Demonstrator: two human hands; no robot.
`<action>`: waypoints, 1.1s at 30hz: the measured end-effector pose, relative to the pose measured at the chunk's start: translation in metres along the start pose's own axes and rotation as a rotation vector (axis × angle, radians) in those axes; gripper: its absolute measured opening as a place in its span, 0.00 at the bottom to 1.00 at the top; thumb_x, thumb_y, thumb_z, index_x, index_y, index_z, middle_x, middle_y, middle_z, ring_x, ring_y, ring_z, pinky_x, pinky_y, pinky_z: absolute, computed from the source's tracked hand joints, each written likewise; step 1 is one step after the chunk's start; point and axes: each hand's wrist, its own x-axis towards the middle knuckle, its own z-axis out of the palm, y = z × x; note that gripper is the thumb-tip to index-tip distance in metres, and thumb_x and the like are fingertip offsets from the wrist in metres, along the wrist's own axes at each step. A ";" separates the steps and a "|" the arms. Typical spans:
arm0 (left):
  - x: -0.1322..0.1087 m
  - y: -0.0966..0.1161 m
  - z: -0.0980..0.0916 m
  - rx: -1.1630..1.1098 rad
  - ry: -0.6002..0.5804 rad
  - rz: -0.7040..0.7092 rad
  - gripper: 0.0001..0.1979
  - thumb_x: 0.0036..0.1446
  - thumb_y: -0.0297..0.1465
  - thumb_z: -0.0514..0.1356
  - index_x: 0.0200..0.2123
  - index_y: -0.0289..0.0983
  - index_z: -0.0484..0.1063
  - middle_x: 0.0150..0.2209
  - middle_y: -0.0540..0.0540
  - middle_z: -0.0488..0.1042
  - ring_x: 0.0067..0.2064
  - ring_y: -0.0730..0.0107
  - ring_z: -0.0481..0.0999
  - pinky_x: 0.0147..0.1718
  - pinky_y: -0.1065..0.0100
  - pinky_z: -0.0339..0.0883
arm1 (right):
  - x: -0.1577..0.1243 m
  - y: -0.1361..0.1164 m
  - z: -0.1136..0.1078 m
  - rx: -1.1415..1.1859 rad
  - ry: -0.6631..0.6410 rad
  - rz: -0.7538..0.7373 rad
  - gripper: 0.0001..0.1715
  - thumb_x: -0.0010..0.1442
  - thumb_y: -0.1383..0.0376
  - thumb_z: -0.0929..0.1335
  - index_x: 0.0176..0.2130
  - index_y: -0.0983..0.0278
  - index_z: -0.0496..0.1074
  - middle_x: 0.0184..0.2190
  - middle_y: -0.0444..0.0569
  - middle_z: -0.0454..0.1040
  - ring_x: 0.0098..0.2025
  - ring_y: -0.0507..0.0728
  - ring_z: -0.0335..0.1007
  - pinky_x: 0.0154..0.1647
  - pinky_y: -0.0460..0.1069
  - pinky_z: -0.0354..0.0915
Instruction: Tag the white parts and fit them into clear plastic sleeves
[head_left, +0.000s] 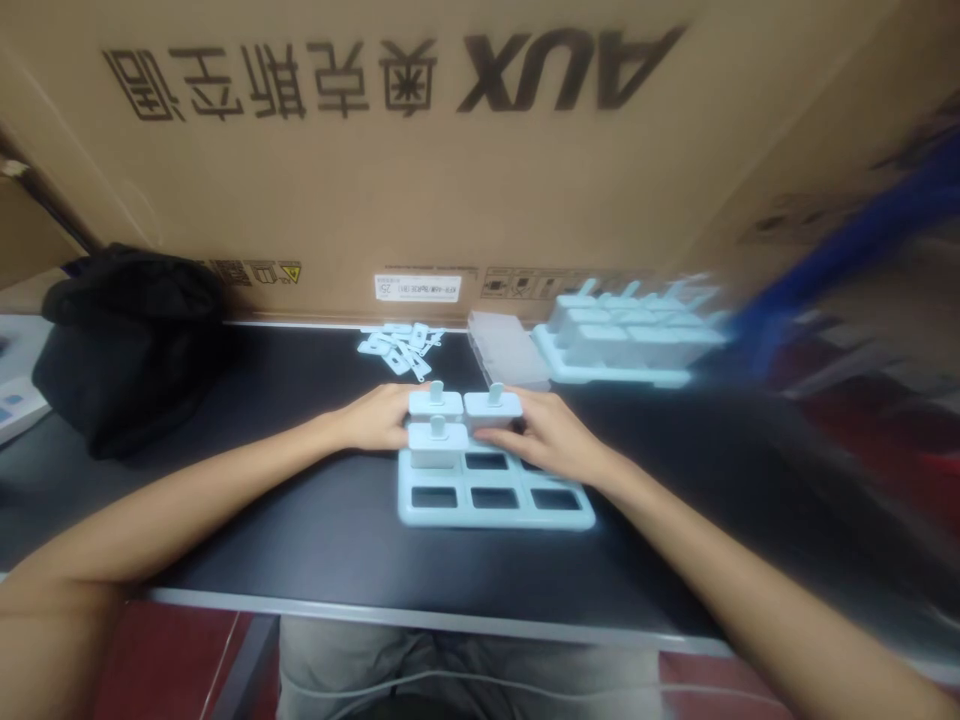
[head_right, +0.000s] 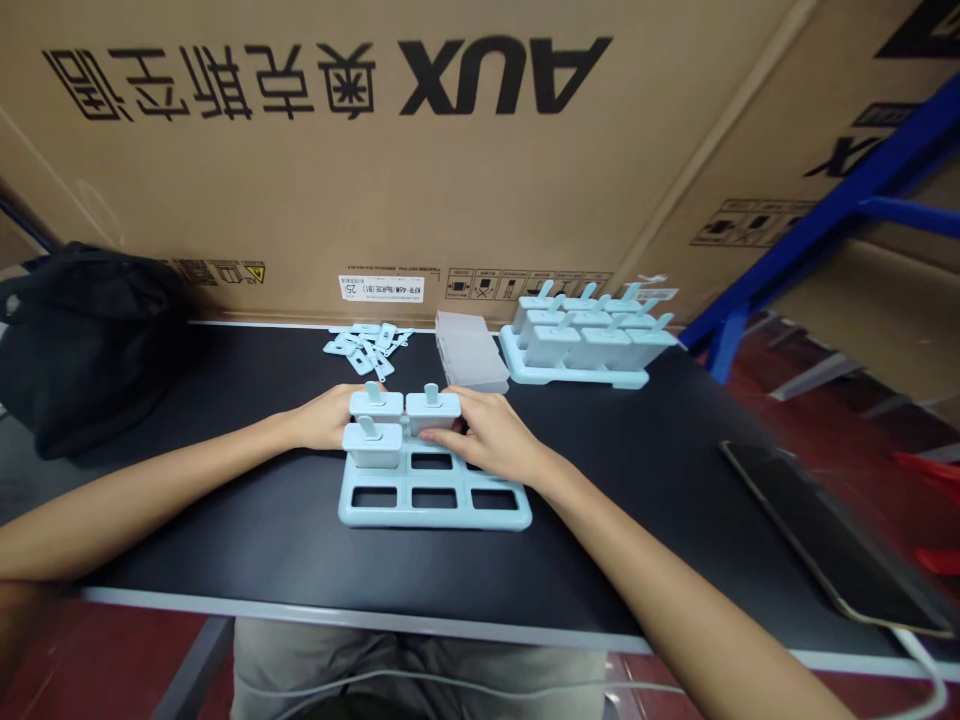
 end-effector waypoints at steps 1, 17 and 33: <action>0.000 0.000 0.000 -0.004 -0.004 0.007 0.16 0.66 0.44 0.59 0.49 0.40 0.74 0.46 0.44 0.79 0.45 0.62 0.81 0.45 0.67 0.73 | 0.000 0.000 -0.001 0.017 0.009 0.002 0.21 0.66 0.47 0.69 0.37 0.62 0.72 0.32 0.46 0.75 0.31 0.55 0.70 0.34 0.50 0.64; 0.006 0.001 0.005 0.111 -0.097 0.065 0.18 0.69 0.44 0.57 0.55 0.40 0.73 0.49 0.42 0.76 0.48 0.61 0.75 0.49 0.65 0.69 | 0.027 0.000 -0.032 0.236 0.302 0.043 0.19 0.67 0.53 0.66 0.52 0.56 0.57 0.44 0.53 0.78 0.43 0.61 0.78 0.42 0.57 0.76; 0.013 0.011 0.007 0.270 -0.032 -0.099 0.18 0.63 0.46 0.60 0.46 0.38 0.75 0.49 0.40 0.74 0.49 0.52 0.71 0.51 0.53 0.66 | 0.182 0.007 0.002 -0.783 -0.257 0.171 0.42 0.63 0.47 0.62 0.63 0.74 0.59 0.47 0.72 0.79 0.46 0.74 0.78 0.43 0.62 0.70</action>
